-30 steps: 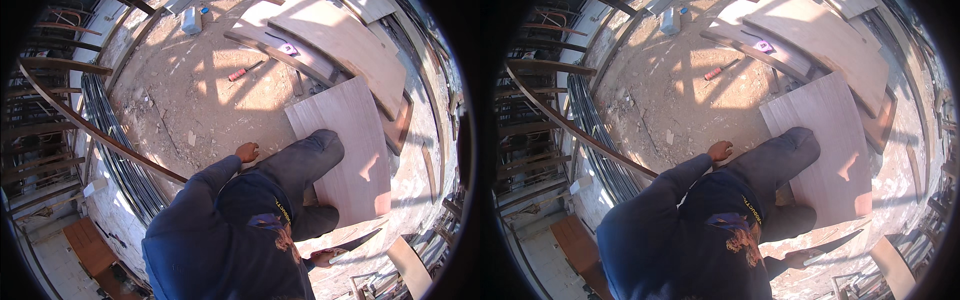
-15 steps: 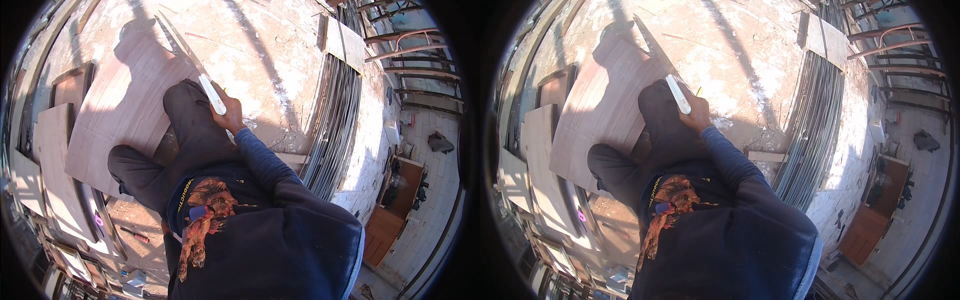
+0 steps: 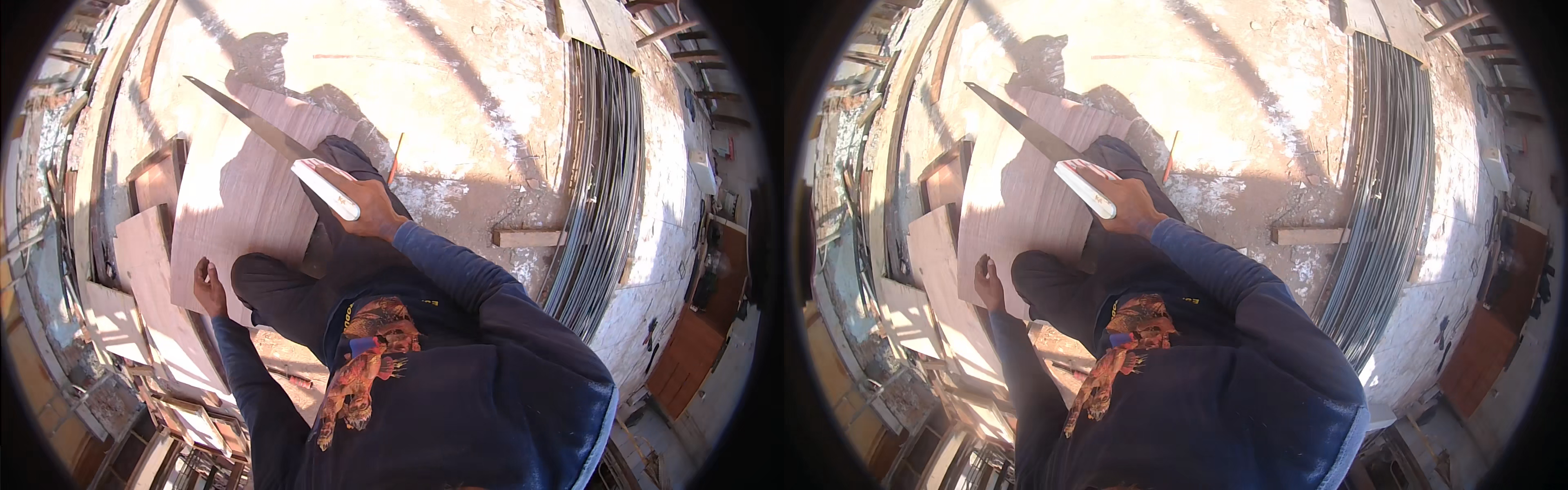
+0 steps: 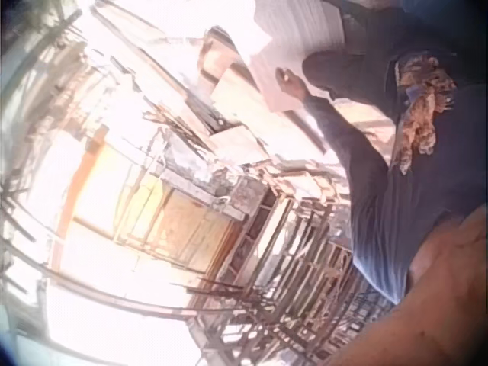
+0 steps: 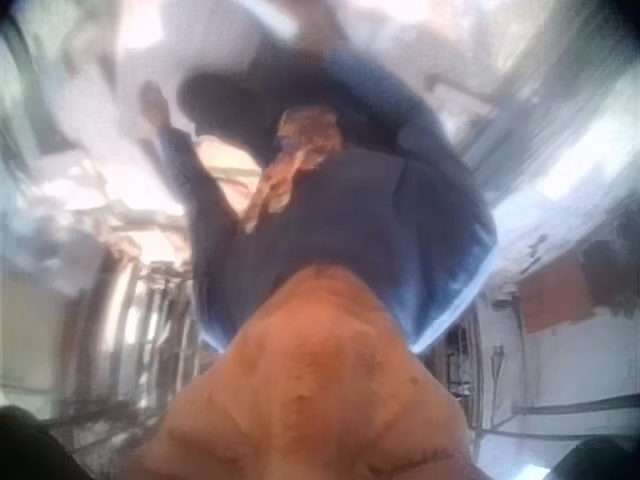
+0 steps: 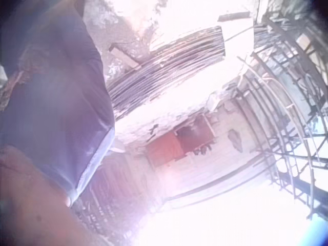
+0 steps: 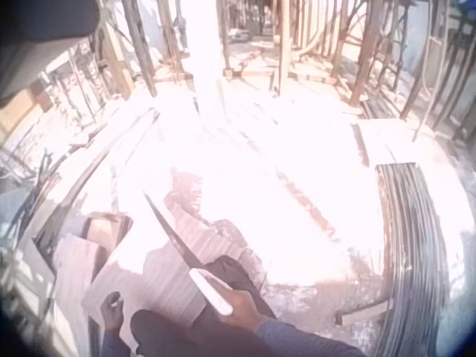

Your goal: The person saws a wooden board by hand using a hand saw while kneeling on a tiled floor.

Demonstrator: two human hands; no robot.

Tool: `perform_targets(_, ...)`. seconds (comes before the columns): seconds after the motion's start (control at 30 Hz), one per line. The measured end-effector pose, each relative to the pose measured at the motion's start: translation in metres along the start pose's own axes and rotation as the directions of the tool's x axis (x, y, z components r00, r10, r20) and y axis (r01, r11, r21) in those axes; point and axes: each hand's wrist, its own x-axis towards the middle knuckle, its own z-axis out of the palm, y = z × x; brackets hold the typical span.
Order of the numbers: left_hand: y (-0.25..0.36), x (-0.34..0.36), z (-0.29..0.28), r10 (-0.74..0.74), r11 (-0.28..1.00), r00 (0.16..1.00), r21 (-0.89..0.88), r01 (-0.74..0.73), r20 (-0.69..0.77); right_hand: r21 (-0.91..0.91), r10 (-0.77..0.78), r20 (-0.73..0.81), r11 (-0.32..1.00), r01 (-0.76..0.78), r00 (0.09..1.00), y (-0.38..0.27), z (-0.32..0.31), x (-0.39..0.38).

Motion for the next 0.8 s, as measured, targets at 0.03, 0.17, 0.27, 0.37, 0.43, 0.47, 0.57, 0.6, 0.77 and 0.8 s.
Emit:
perform_targets(0.03, 0.016, 0.018, 0.014, 0.029, 1.000, 1.000, 0.012, -0.029, -0.003, 0.076, 0.035, 0.044, 0.996, -0.038, 0.998, -0.010, -0.004, 0.007)
perform_targets(0.17, 0.044, 0.094, 0.051, 0.132, 0.972, 0.989, 0.203, -0.116, -0.063, 0.261, 0.078, 0.062, 0.961, -0.092, 0.995, -0.011, 0.018, 0.036)
perform_targets(0.27, 0.019, 0.131, 0.063, 0.088, 0.960, 0.986, 0.276, -0.045, -0.144, 0.292, 0.081, 0.163, 0.948, -0.126, 0.983, -0.010, 0.051, 0.049)
perform_targets(0.37, 0.013, 0.160, 0.079, -0.019, 0.920, 0.997, 0.389, 0.047, -0.077, 0.316, 0.151, 0.274, 0.919, -0.237, 0.950, -0.023, 0.060, 0.060)
perform_targets(0.43, 0.013, 0.178, 0.088, -0.055, 0.902, 0.997, 0.425, 0.071, -0.050, 0.297, 0.143, 0.291, 0.927, -0.231, 0.946, -0.026, 0.063, 0.062)
perform_targets(0.47, 0.006, 0.185, 0.090, -0.007, 0.903, 0.999, 0.429, 0.024, -0.043, 0.288, 0.148, 0.291, 0.929, -0.234, 0.945, -0.028, 0.066, 0.062)
perform_targets(0.57, 0.009, 0.193, 0.097, -0.013, 0.889, 0.999, 0.458, -0.008, 0.043, 0.279, 0.131, 0.318, 0.934, -0.225, 0.939, -0.026, 0.073, 0.062)
perform_targets(0.6, 0.011, 0.196, 0.100, -0.037, 0.874, 0.993, 0.486, -0.024, 0.116, 0.275, 0.132, 0.321, 0.935, -0.226, 0.938, -0.026, 0.073, 0.062)
perform_targets(0.77, 0.034, 0.199, 0.103, -0.084, 0.852, 0.993, 0.523, 0.026, 0.087, 0.223, 0.127, 0.334, 0.952, -0.209, 0.934, -0.028, 0.072, 0.067)
perform_targets(0.8, 0.037, 0.200, 0.103, -0.087, 0.855, 0.992, 0.518, 0.027, 0.092, 0.213, 0.134, 0.339, 0.953, -0.214, 0.931, -0.029, 0.070, 0.067)
